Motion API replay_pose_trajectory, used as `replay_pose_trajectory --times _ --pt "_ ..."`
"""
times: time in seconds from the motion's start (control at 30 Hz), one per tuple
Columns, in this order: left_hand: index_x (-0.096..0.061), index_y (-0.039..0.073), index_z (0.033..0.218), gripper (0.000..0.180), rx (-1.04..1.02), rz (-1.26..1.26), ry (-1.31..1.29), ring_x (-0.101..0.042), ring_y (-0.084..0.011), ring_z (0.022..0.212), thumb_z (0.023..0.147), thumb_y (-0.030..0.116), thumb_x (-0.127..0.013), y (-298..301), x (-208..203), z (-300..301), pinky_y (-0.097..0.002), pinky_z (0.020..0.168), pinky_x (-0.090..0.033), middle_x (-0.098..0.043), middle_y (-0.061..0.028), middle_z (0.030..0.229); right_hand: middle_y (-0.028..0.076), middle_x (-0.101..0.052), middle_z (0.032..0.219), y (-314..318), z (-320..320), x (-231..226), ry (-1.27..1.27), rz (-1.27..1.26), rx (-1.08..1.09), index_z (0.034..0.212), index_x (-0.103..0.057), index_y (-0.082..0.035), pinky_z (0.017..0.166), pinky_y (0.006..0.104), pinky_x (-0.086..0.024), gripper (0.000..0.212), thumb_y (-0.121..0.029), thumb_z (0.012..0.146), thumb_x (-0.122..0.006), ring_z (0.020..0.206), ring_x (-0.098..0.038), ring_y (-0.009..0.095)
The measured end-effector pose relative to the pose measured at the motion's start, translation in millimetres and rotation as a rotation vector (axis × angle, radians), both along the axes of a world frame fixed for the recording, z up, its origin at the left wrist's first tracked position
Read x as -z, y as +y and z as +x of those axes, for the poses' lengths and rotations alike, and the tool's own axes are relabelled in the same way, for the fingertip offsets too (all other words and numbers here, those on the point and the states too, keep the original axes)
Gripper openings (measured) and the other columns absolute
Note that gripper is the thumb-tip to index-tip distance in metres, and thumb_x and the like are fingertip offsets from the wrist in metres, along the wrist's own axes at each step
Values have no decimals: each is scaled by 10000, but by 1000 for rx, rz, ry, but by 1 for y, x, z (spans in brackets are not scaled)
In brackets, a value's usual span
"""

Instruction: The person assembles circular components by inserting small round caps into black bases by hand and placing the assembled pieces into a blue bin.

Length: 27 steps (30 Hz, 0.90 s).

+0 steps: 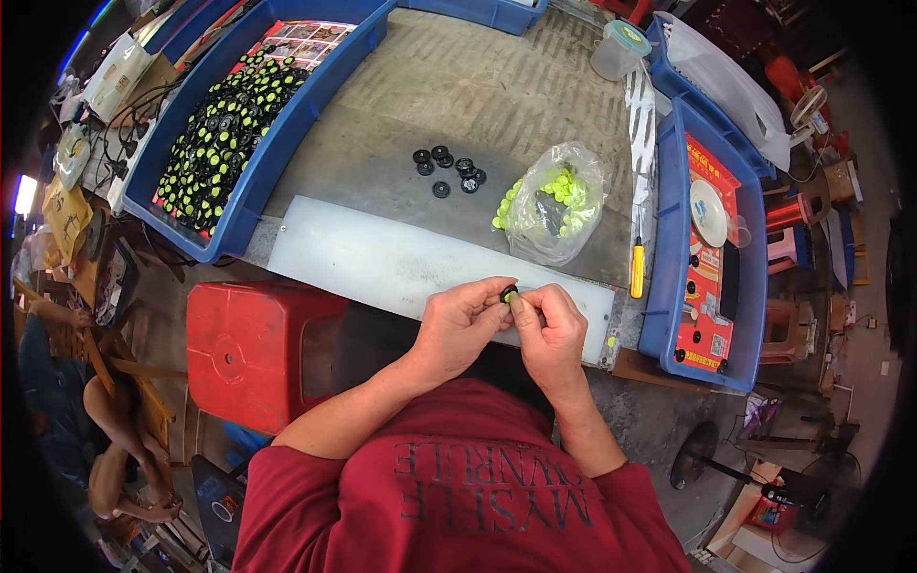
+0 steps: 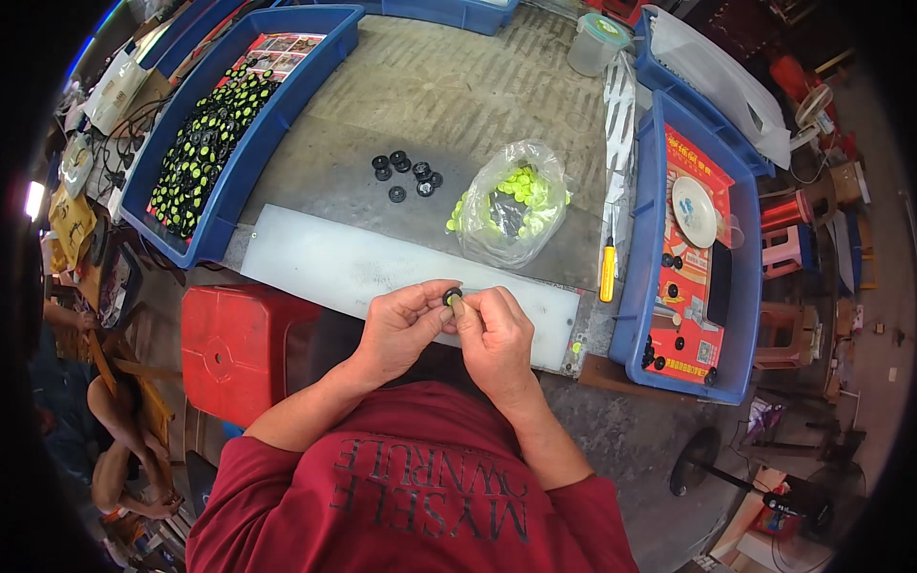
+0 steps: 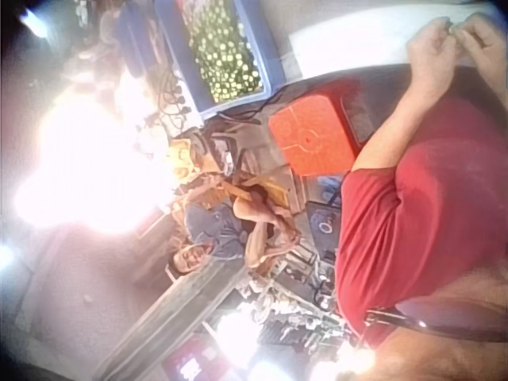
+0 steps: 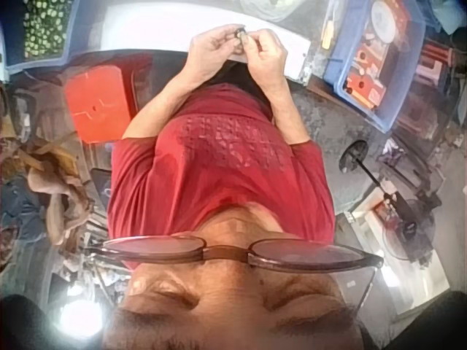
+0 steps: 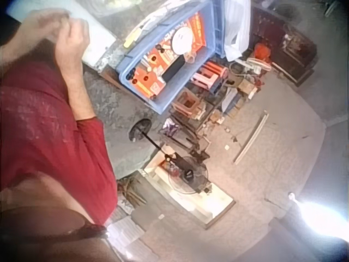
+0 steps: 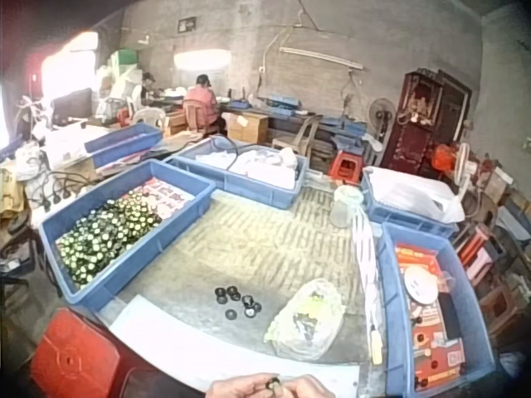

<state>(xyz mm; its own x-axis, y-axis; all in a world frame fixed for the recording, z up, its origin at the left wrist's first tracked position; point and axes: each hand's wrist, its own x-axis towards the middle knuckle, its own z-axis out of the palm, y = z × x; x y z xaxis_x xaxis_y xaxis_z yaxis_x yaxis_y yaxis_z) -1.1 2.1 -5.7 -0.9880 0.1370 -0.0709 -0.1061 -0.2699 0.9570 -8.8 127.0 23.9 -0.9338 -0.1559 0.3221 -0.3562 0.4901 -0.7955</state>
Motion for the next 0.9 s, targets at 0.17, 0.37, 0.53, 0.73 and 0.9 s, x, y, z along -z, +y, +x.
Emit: replay_pose_trajectory --times 0.17,0.37,0.53,0.73,0.9 --pt "-516 -39 1035 257 5 -26 1 -544 -70 701 779 -19 -515 -1 2 0 -205 641 -479 -575 -36 779 76 -510 636 0 -1 -1 -78 -40 -2 701 -498 18 465 245 -456 113 -47 776 -554 539 -565 134" --pt "-514 -37 1041 262 60 1 -19 -522 -59 683 779 -25 -515 -3 -1 -2 -189 630 -458 -560 -22 785 48 -542 650 7 -4 7 -374 -291 -21 756 -487 19 495 209 -439 107 -58 784 -556 569 -545 85" --pt "-488 -56 1054 251 146 147 38 -555 -121 765 808 -7 -493 -5 -1 -3 -233 689 -482 -566 -90 908 17 -543 648 9 -6 7 -502 -501 -76 776 -493 13 513 189 -421 106 -69 789 -560 580 -510 57" --pt "-508 -44 1044 251 131 236 -39 -515 -78 715 798 7 -521 -5 -6 -2 -201 645 -451 -562 -57 835 24 -544 641 17 -7 4 -490 -426 -150 743 -507 14 539 183 -421 96 -55 796 -548 600 -512 61" --pt "-522 -40 1021 228 126 190 -49 -523 -83 712 802 23 -523 -6 -7 -3 -208 649 -457 -571 -60 821 36 -554 653 12 -6 -1 -527 -563 -176 751 -516 20 562 197 -430 103 -57 819 -513 613 -522 76"
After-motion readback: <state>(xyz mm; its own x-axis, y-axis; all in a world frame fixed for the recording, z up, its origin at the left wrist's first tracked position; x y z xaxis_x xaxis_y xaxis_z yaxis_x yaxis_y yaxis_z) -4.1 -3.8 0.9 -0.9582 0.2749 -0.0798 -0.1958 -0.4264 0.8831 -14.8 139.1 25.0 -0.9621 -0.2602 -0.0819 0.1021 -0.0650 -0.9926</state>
